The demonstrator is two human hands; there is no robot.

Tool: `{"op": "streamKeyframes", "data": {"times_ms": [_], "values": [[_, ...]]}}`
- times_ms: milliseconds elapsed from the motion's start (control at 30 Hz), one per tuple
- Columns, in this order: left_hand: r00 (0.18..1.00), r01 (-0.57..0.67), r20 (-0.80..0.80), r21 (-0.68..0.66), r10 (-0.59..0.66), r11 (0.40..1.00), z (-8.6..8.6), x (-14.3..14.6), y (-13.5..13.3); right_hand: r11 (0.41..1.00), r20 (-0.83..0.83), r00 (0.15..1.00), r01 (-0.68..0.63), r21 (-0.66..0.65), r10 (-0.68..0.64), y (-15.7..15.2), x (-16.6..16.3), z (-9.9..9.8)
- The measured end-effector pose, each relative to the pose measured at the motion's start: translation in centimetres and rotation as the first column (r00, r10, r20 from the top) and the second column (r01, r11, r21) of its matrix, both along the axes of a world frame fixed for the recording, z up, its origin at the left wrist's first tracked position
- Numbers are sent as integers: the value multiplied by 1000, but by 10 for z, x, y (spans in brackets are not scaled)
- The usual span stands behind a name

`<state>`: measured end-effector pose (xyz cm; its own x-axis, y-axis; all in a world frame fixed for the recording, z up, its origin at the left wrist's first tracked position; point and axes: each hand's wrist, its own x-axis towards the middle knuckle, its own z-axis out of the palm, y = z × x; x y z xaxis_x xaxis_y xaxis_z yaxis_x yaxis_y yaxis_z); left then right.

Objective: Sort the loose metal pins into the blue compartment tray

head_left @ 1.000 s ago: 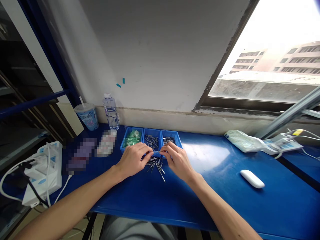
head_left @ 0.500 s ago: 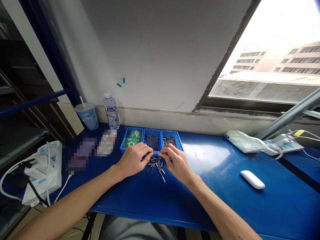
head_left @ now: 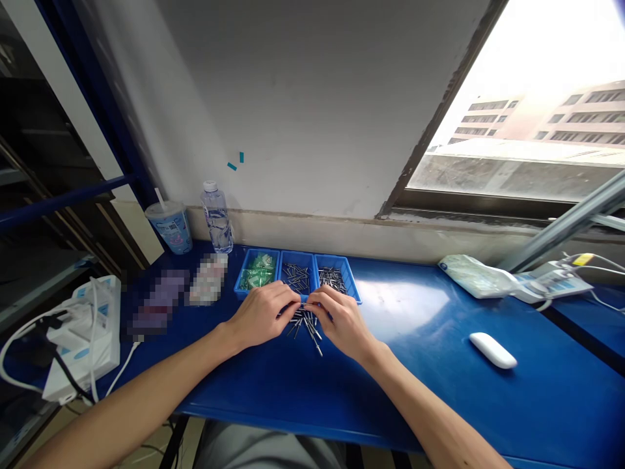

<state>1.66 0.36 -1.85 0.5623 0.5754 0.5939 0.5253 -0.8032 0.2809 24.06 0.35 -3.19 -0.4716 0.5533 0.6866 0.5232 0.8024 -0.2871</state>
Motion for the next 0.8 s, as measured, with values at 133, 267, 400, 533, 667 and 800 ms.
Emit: {"op": "streamKeyframes", "data": {"times_ms": [133,267,400,533,667,800], "values": [[1000,2,-18,4,-2,1000,-1,0,-1,999,22,999,-34,-16,34,0,0,0],[1000,-4,-28,13,4,1000,-1,1,-1,999,77,997,-23,-35,26,1,1,-1],[1000,-28,-14,3,28,1000,0,2,-2,1000,84,996,-12,-9,12,2,2,1],[998,-58,31,-2,58,998,3,2,-2,998,15,1000,-1,69,-1,4,5,9],[994,-84,64,2,84,996,5,1,-2,989,-42,998,45,140,-40,6,13,16],[998,-37,51,-30,38,999,3,1,-2,961,-209,955,240,139,-208,8,20,21]]}}
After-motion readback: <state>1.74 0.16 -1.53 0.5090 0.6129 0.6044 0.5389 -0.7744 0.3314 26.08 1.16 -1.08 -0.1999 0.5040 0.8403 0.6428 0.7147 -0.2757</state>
